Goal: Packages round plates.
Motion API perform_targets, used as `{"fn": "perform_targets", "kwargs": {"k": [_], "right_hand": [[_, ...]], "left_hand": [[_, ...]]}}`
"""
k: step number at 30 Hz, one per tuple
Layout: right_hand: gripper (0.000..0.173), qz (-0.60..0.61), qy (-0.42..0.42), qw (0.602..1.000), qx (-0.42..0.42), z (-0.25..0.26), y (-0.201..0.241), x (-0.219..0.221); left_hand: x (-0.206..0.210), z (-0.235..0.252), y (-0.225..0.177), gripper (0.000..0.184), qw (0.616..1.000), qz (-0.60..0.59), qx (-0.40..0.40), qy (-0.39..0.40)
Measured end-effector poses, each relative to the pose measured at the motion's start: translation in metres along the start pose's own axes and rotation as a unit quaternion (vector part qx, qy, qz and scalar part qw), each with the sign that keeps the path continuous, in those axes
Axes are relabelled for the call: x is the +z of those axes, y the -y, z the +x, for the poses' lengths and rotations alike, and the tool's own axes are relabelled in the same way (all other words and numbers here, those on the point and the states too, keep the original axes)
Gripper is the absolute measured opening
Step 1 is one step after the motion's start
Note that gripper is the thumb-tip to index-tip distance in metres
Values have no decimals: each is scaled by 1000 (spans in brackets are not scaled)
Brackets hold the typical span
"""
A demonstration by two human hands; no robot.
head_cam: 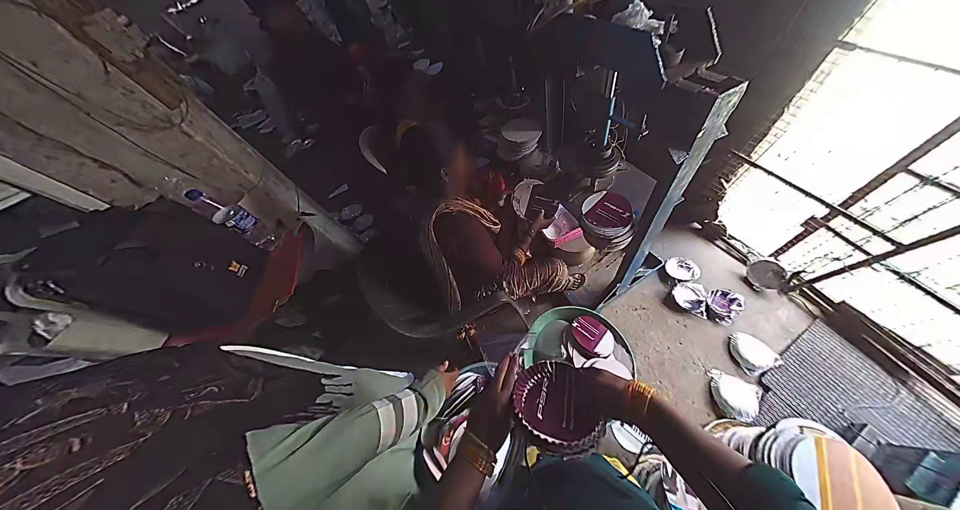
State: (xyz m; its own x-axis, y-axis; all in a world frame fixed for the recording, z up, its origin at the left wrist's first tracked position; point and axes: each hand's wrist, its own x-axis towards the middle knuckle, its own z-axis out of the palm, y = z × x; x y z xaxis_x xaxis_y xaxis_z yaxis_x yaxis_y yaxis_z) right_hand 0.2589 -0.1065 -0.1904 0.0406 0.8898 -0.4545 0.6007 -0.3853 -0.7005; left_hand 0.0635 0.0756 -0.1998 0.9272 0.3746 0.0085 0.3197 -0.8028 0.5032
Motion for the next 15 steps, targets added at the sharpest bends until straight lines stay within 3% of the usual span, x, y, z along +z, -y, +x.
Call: {"fn": "perform_targets", "kwargs": {"k": [6,8,11,13,15], "right_hand": [[50,33,-46,998,32,11,-8,0],[63,93,-55,993,37,18,-15,2],[89,304,-69,948,67,21,-13,2],[91,369,-62,926,45,17,-9,-5],[88,366,-44,930,13,14,-10,-10]], "left_hand": [[0,-11,8,53,977,81,164,-109],[1,-13,6,50,967,104,194,-132],[-4,-16,3,58,965,89,227,-93],[-10,-16,2,58,964,72,247,-65],[-14,-16,2,55,960,68,267,-54]]}}
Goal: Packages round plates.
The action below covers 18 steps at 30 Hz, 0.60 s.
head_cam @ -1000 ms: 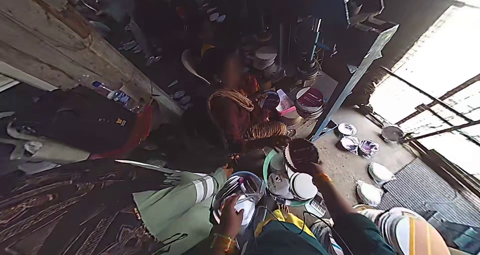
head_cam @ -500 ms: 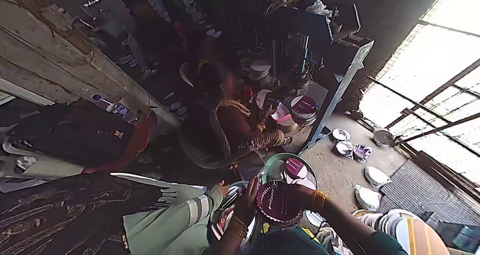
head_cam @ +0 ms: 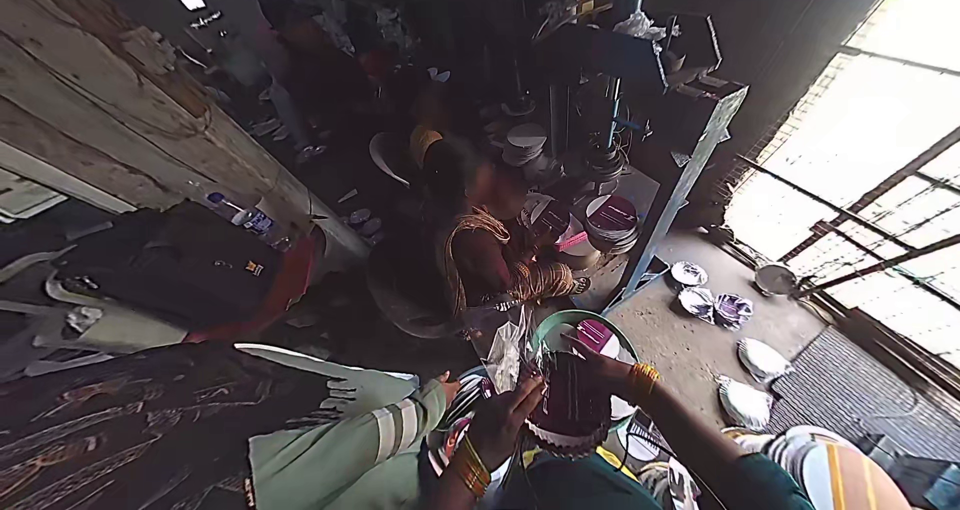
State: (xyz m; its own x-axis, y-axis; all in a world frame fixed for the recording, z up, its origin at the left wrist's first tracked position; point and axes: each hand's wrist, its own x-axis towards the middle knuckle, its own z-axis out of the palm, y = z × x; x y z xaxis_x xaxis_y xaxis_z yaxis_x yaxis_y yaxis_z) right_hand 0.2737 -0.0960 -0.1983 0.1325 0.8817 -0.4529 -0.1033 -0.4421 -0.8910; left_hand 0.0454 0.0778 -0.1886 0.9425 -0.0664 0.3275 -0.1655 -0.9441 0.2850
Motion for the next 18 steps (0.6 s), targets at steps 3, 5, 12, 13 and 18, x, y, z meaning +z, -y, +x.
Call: {"fn": "perform_targets", "kwargs": {"k": [3,5,12,13,18], "right_hand": [[77,-33,18,999,-11,-6,7,-1],[71,-38,21,999,-20,-8,7,0],[53,29,36,997,-57,-22,-2,13],[49,37,29,997,-60,-24,-2,15],[45,95,-46,993,-46,-27,-11,26]], "left_hand": [[-5,3,-2,52,999,11,35,-7],[-9,5,-5,50,999,16,52,-6],[-9,-8,-5,44,996,31,88,-2],[-10,-9,-7,43,996,32,84,-11],[-3,-22,-17,41,994,41,-7,-106]]}}
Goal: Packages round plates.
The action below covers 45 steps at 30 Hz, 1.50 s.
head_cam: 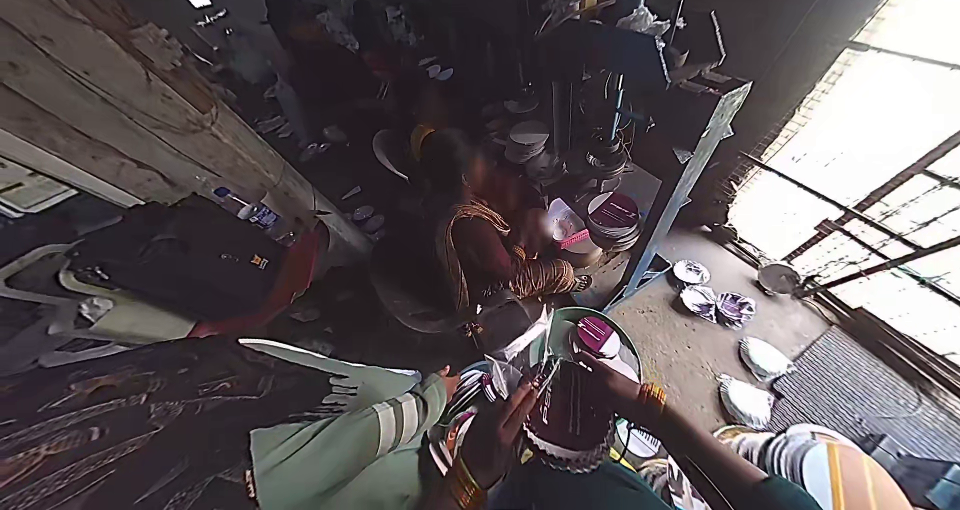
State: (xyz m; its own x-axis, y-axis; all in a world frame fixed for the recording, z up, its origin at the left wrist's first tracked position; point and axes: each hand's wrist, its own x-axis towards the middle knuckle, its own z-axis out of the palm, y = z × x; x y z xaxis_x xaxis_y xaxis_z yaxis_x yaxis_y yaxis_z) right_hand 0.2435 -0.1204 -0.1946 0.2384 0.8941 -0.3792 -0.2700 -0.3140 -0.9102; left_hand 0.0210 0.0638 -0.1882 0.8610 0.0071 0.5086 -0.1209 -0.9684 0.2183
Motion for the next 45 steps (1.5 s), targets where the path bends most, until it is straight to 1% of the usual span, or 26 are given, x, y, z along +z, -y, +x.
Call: {"fn": "perform_targets", "kwargs": {"k": [3,5,8,10,14,17,21,23,25,26,27,28,29,30,32,34,35,36,38,39,40,41,42,43,44,45], "right_hand": [[41,-13,-76,997,25,0,2,14],[37,-57,-113,991,34,1,9,21],[40,-90,-162,981,59,6,12,28],[46,-93,-206,970,89,15,7,31],[67,-55,-279,950,130,37,0,43],[69,-14,-300,946,121,51,-2,45],[71,-111,-296,936,157,56,7,44],[66,-128,-274,938,167,54,16,50],[51,-85,-246,958,118,52,13,55],[40,-31,-226,970,82,49,12,56],[34,23,-195,979,59,43,14,56],[35,67,-160,984,40,37,15,53],[37,77,-130,988,12,32,13,48],[38,49,-110,992,-25,29,9,42],[39,-107,-84,984,-117,28,-4,29],[39,-284,-50,942,-170,23,0,20],[44,-347,-38,918,-186,21,4,21],[49,-380,-31,901,-205,19,6,22],[53,-416,-22,874,-249,18,10,26],[49,-450,-13,857,-250,18,17,27],[41,-492,5,841,-224,18,26,26],[28,-521,12,829,-204,18,34,24],[20,-542,2,814,-210,18,38,20],[18,-551,-27,797,-248,17,40,15],[17,-540,-64,785,-297,14,41,10],[16,-510,-99,780,-350,11,45,8]], "left_hand": [[8,-11,-9,42,998,2,-57,-34],[12,-14,-12,41,997,5,-65,-48],[15,-19,-18,42,996,-29,-73,-39],[19,-20,-20,43,996,-48,-71,-35],[23,-13,-22,44,994,-76,-77,-13],[21,-5,-16,45,988,-100,-120,-12],[9,12,-22,50,976,-133,-163,64],[6,23,-30,44,967,-161,-187,66],[-1,32,-33,38,946,-199,-254,39],[-6,37,-30,35,932,-221,-288,17],[-10,39,-25,35,919,-242,-312,-20],[-13,41,-20,36,900,-276,-334,-51],[-17,42,-14,36,878,-315,-353,-75],[-21,44,-9,37,855,-349,-372,-96],[-31,46,-1,36,813,-400,-406,-123],[-40,47,3,35,784,-434,-423,-135],[-45,48,3,34,774,-446,-429,-135],[-48,49,4,34,766,-455,-433,-135],[-55,52,3,34,760,-464,-437,-128],[-57,53,3,33,761,-461,-439,-122],[-59,55,3,32,765,-455,-441,-117],[-61,55,3,30,771,-443,-445,-110],[-62,55,4,27,779,-427,-446,-105],[-64,52,5,28,795,-406,-440,-101],[-64,47,8,33,822,-374,-419,-97],[-65,41,11,37,859,-326,-383,-92]]}}
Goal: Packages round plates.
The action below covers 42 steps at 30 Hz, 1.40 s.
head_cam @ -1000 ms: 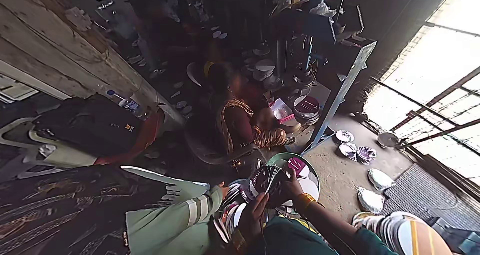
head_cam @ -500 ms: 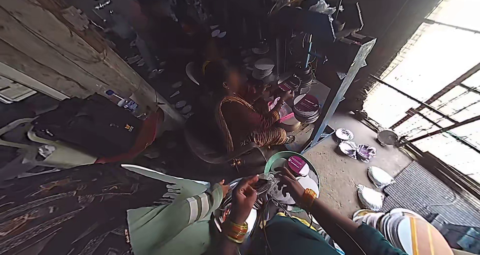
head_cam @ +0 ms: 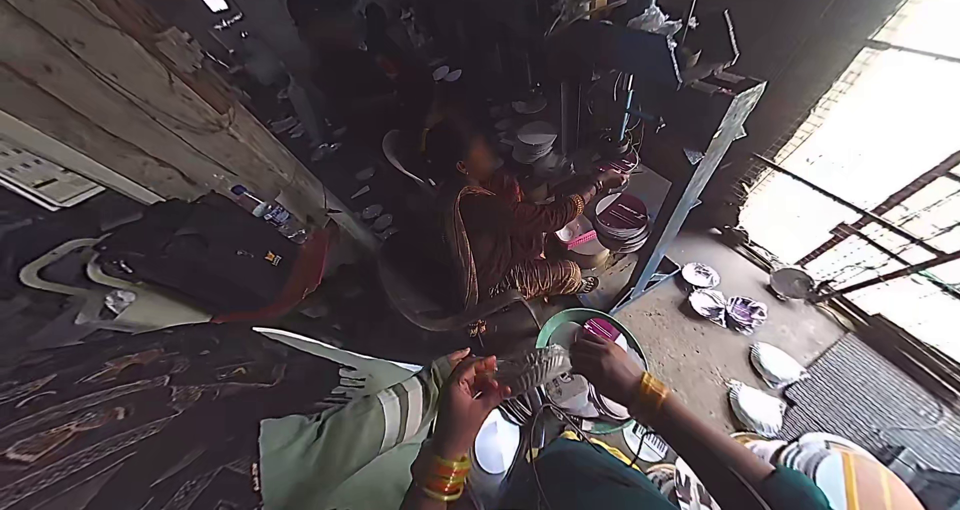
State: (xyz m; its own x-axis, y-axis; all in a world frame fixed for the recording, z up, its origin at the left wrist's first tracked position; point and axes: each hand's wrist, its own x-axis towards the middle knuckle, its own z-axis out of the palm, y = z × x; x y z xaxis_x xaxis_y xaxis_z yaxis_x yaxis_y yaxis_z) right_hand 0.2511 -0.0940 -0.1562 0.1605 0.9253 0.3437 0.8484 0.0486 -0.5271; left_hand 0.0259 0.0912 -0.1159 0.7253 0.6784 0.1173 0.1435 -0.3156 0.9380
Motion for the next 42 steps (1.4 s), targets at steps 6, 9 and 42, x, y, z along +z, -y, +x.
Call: {"fn": "perform_targets", "kwargs": {"k": [6,9,42], "right_hand": [[11,203,-53,978,10,10,8,-31],[15,234,-56,970,21,12,11,-40],[16,145,-158,973,89,-10,16,-22]], "left_hand": [[-6,-6,6,18,975,132,163,-70],[-5,-8,-3,19,987,56,123,-85],[-3,-23,-11,27,974,222,-34,12]]}}
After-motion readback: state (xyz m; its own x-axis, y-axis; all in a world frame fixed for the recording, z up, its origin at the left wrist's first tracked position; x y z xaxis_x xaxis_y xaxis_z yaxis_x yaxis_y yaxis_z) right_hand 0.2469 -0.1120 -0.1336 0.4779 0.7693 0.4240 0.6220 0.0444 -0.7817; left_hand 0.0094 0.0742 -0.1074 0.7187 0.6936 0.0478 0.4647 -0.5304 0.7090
